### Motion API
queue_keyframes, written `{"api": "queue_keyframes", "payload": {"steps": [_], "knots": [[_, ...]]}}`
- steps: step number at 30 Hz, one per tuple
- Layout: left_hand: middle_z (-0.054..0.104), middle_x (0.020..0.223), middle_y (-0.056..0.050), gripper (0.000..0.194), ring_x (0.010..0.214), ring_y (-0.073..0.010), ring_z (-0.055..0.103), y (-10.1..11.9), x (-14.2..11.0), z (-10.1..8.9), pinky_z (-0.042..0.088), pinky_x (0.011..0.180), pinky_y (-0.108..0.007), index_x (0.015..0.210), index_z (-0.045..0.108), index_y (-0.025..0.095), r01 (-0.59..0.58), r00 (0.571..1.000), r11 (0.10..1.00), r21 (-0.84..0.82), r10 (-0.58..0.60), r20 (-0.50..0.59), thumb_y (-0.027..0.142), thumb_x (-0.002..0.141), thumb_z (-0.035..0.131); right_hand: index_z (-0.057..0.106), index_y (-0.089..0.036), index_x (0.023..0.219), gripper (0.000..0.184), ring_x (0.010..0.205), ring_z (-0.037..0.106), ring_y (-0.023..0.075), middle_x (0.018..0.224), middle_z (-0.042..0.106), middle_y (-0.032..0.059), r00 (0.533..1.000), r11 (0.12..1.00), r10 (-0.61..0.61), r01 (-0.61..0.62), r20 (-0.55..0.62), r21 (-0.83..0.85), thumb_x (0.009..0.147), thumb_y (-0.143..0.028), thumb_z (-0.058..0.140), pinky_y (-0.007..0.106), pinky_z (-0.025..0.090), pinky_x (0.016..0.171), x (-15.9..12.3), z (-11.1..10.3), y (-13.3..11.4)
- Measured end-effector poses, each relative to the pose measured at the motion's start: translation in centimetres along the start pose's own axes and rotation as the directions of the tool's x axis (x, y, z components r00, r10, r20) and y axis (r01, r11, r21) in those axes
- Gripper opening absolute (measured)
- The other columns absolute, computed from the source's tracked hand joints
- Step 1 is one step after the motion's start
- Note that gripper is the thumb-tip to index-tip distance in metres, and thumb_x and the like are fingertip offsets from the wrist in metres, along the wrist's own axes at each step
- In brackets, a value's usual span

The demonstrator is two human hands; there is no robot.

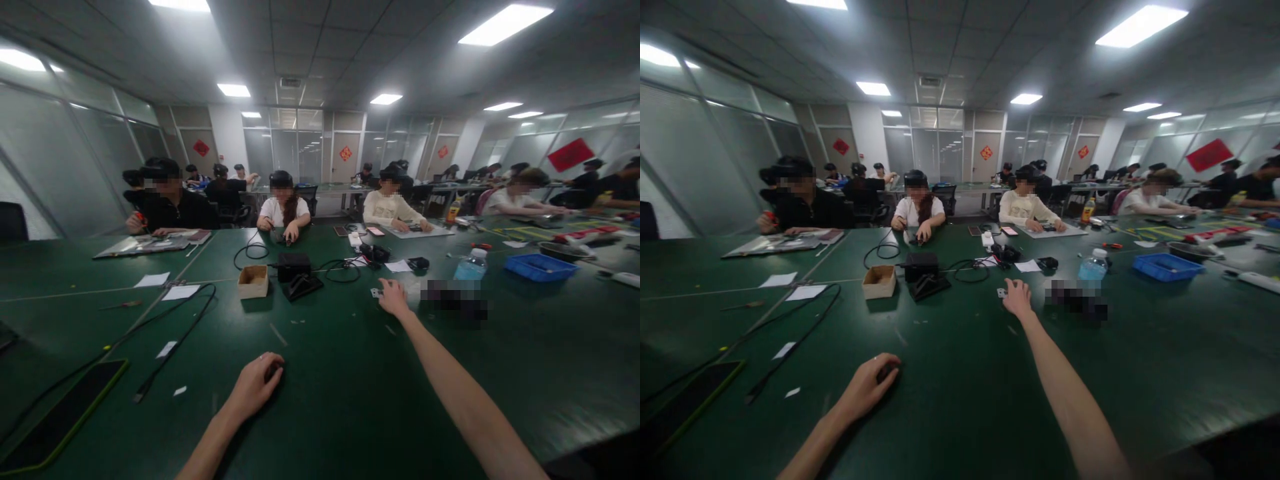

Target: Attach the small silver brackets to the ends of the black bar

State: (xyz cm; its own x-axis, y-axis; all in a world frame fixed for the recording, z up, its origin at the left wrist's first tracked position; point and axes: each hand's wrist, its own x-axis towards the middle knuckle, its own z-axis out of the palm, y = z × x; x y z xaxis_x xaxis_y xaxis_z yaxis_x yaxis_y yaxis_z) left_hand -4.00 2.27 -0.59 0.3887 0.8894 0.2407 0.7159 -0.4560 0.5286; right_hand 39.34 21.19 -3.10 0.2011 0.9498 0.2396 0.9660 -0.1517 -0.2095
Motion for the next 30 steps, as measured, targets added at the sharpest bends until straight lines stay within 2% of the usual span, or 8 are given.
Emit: {"api": "queue_keyframes", "payload": {"steps": [2,5,8,11,16,21,26,30], "knots": [[0.067,0.087,-0.005,0.020,0.074,-0.0180,0.062,-0.2,0.0,0.1,0.050,0.069,-0.029,0.097,0.061,0.020,0.006,1.000,1.000,-0.004,-0.006,0.004,0.028,0.088,0.046,0.032,-0.021,0.140,0.064,0.122,0.033,0.0365,0.135,0.033,0.0161,0.996,0.995,0.092,-0.092,0.015,0.043,0.081,-0.036,0.052,0.049,0.030,0.097,0.2,0.1,0.9],[0.067,0.087,-0.004,0.020,0.073,-0.0182,0.062,-0.4,0.1,0.1,0.050,0.069,-0.030,0.097,0.061,0.021,0.014,1.000,1.000,0.001,-0.014,0.006,0.029,0.088,0.046,0.038,-0.020,0.136,0.068,0.124,0.034,0.0370,0.133,0.037,0.0162,0.976,0.973,0.195,-0.205,0.099,0.107,0.077,-0.050,0.054,0.049,0.028,0.098,0.1,0.3,2.3],[0.067,0.088,-0.005,0.021,0.075,-0.0185,0.063,-0.2,0.2,0.0,0.050,0.069,-0.030,0.098,0.061,0.020,0.006,1.000,1.000,0.002,-0.006,0.020,0.029,0.088,0.045,0.045,-0.020,0.130,0.062,0.122,0.037,0.0368,0.130,0.042,0.0165,0.964,0.961,0.233,-0.248,0.127,0.123,0.078,-0.053,0.050,0.049,0.029,0.097,-0.2,0.6,3.0],[0.067,0.087,-0.005,0.021,0.074,-0.0183,0.062,0.1,0.2,-0.1,0.050,0.069,-0.029,0.097,0.062,0.020,0.000,1.000,1.000,0.006,0.000,0.023,0.029,0.088,0.045,0.044,-0.017,0.128,0.062,0.121,0.039,0.0371,0.129,0.042,0.0185,0.955,0.947,0.272,-0.287,0.118,0.142,0.077,-0.052,0.051,0.050,0.030,0.096,-0.3,0.6,2.9],[0.067,0.085,-0.005,0.022,0.069,-0.0184,0.062,0.2,0.3,-0.2,0.050,0.066,-0.029,0.096,0.062,0.020,0.012,1.000,1.000,0.028,-0.012,0.014,0.032,0.088,0.045,0.038,-0.017,0.130,0.067,0.121,0.040,0.0327,0.130,0.045,0.0161,0.962,0.948,0.252,-0.267,0.108,0.175,0.076,-0.053,0.053,0.044,0.031,0.097,-0.3,0.3,2.7],[0.067,0.083,-0.004,0.021,0.070,-0.0181,0.063,0.3,0.3,-0.2,0.050,0.066,-0.028,0.095,0.062,0.021,-0.029,1.000,0.999,0.039,0.029,0.001,0.031,0.087,0.046,0.040,-0.015,0.130,0.065,0.123,0.038,0.0356,0.131,0.043,0.0186,0.957,0.943,0.267,-0.284,0.110,0.175,0.077,-0.052,0.053,0.047,0.030,0.097,-0.4,0.3,2.8],[0.067,0.082,-0.003,0.021,0.068,-0.0182,0.062,0.1,0.4,-0.2,0.049,0.064,-0.028,0.095,0.062,0.021,-0.005,1.000,1.000,0.027,0.005,0.001,0.032,0.087,0.046,0.035,-0.016,0.135,0.070,0.123,0.039,0.0327,0.133,0.042,0.0170,0.965,0.950,0.240,-0.256,0.105,0.179,0.077,-0.052,0.053,0.044,0.031,0.098,-0.4,0.4,2.9],[0.067,0.085,-0.004,0.021,0.071,-0.0181,0.061,-0.5,0.4,0.1,0.049,0.068,-0.029,0.096,0.061,0.020,-0.012,0.999,1.000,0.027,0.010,0.040,0.031,0.089,0.044,0.043,-0.017,0.131,0.064,0.123,0.038,0.0340,0.132,0.043,0.0167,0.962,0.954,0.244,-0.260,0.120,0.151,0.078,-0.052,0.052,0.046,0.031,0.098,-0.3,0.6,3.0]]}}
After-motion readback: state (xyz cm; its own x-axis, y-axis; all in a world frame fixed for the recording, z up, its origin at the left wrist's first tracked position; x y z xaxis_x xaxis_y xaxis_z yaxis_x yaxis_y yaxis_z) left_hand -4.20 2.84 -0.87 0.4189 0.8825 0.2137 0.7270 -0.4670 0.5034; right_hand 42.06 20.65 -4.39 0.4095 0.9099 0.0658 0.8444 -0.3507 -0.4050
